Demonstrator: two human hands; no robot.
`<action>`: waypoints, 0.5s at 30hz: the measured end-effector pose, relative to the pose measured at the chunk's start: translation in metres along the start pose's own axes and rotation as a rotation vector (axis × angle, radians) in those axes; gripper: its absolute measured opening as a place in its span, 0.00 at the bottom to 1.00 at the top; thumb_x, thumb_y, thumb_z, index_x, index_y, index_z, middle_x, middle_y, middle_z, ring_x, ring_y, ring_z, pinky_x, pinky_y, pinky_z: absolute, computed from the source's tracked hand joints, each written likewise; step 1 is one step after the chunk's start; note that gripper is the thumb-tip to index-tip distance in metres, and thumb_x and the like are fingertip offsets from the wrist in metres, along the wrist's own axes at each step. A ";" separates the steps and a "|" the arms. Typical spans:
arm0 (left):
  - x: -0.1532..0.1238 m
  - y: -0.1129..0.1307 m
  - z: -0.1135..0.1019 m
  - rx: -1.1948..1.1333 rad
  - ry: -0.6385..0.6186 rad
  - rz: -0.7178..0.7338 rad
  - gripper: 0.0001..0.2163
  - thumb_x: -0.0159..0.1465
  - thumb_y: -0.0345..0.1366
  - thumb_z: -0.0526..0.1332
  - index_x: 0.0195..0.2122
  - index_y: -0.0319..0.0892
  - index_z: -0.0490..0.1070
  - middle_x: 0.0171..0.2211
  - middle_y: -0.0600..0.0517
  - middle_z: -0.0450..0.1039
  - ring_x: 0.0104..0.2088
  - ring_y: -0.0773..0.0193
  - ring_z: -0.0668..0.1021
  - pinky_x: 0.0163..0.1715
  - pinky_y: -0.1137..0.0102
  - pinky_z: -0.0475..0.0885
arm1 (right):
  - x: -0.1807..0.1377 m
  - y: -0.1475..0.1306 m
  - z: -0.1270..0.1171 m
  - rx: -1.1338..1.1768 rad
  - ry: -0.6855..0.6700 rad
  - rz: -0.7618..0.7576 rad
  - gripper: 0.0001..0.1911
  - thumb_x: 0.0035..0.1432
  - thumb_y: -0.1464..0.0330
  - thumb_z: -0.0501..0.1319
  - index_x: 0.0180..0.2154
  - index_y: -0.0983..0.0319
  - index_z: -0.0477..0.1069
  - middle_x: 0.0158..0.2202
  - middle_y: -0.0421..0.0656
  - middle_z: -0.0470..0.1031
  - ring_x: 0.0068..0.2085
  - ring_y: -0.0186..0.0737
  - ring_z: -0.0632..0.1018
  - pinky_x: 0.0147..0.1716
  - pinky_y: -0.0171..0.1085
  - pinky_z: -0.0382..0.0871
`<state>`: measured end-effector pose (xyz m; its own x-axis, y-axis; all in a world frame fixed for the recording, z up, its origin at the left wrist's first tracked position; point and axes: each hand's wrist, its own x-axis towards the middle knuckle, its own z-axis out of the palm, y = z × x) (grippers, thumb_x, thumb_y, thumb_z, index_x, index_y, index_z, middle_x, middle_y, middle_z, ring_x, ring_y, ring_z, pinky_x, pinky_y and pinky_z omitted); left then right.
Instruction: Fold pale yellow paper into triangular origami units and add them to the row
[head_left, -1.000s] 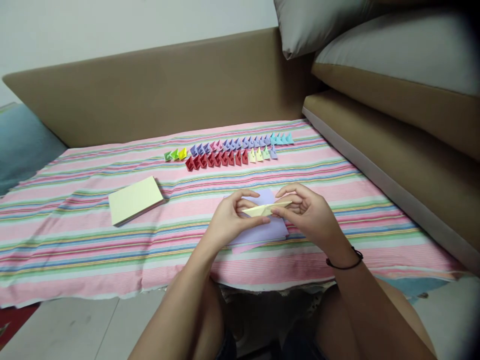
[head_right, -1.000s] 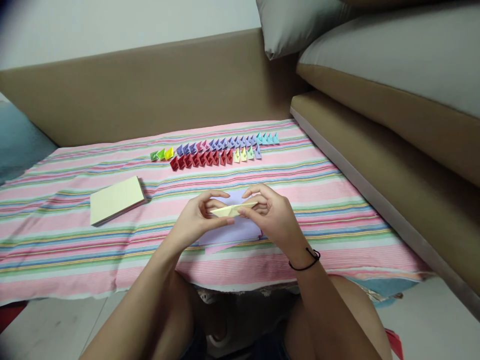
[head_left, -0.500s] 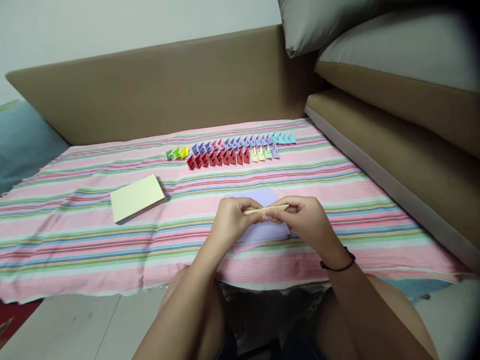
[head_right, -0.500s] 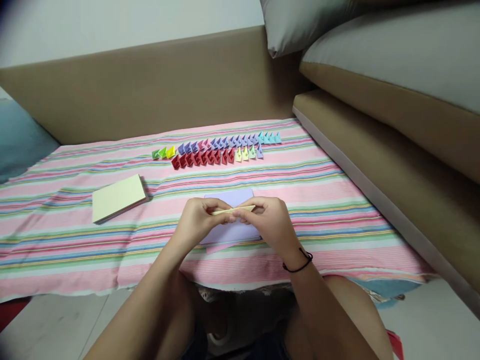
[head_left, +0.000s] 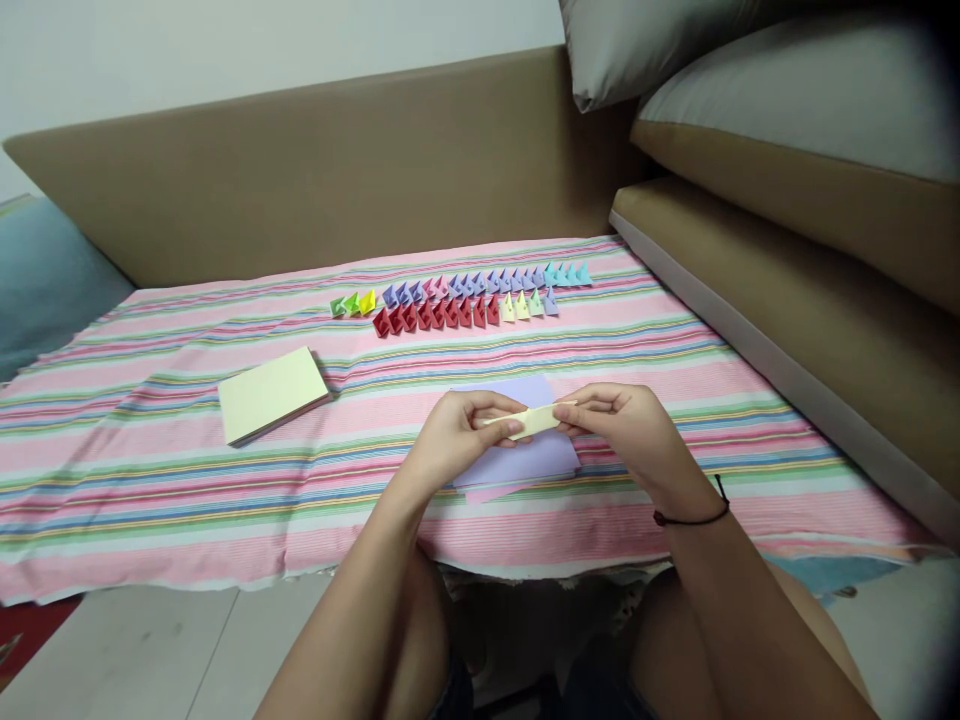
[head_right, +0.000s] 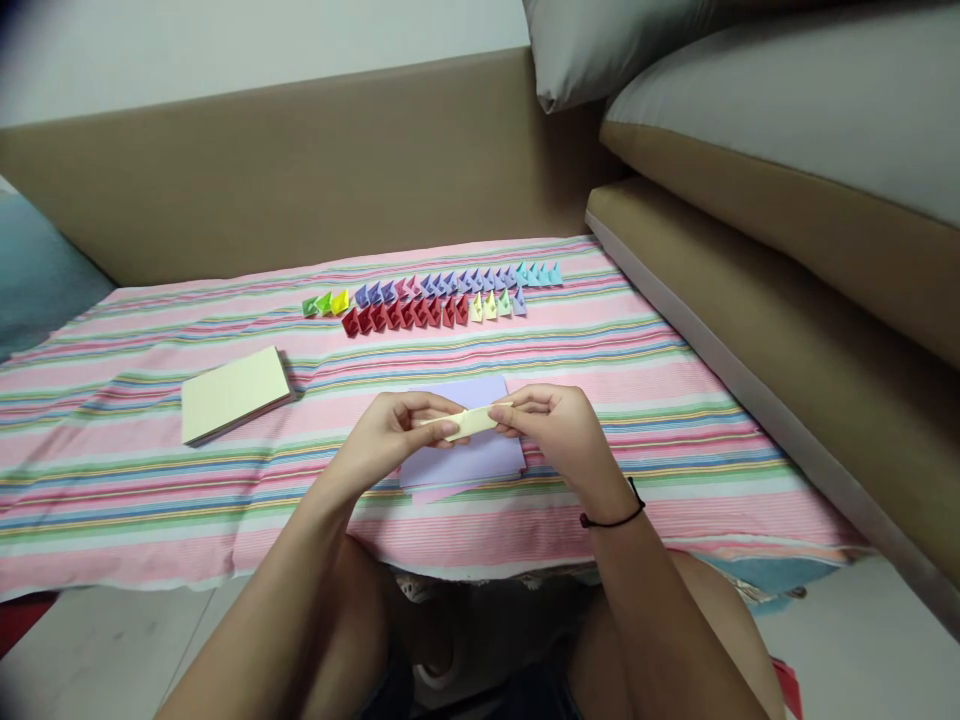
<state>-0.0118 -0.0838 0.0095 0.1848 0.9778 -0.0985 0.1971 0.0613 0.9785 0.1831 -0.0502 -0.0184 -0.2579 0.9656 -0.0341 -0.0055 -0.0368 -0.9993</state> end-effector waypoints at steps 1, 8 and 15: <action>0.000 0.000 0.000 0.041 0.024 0.010 0.13 0.49 0.36 0.68 0.36 0.37 0.76 0.30 0.49 0.77 0.29 0.64 0.78 0.29 0.73 0.73 | 0.000 -0.001 0.000 0.004 0.008 -0.013 0.15 0.39 0.60 0.71 0.27 0.63 0.76 0.24 0.44 0.77 0.28 0.38 0.77 0.29 0.36 0.74; -0.001 0.001 -0.003 0.199 0.152 0.077 0.07 0.48 0.34 0.68 0.28 0.39 0.76 0.22 0.54 0.74 0.21 0.69 0.72 0.19 0.76 0.65 | -0.003 -0.007 -0.002 0.029 -0.114 0.093 0.15 0.45 0.57 0.68 0.28 0.63 0.75 0.25 0.43 0.77 0.26 0.34 0.76 0.26 0.32 0.72; 0.001 0.002 -0.001 0.001 0.138 0.061 0.07 0.52 0.33 0.65 0.31 0.36 0.76 0.23 0.50 0.76 0.25 0.65 0.78 0.27 0.73 0.72 | -0.004 -0.008 0.000 0.129 -0.123 0.143 0.14 0.46 0.58 0.67 0.27 0.62 0.69 0.26 0.43 0.79 0.29 0.37 0.80 0.31 0.33 0.74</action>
<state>-0.0121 -0.0827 0.0120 0.0619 0.9980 -0.0132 0.1904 0.0011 0.9817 0.1839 -0.0535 -0.0102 -0.3812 0.9096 -0.1651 -0.0824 -0.2113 -0.9739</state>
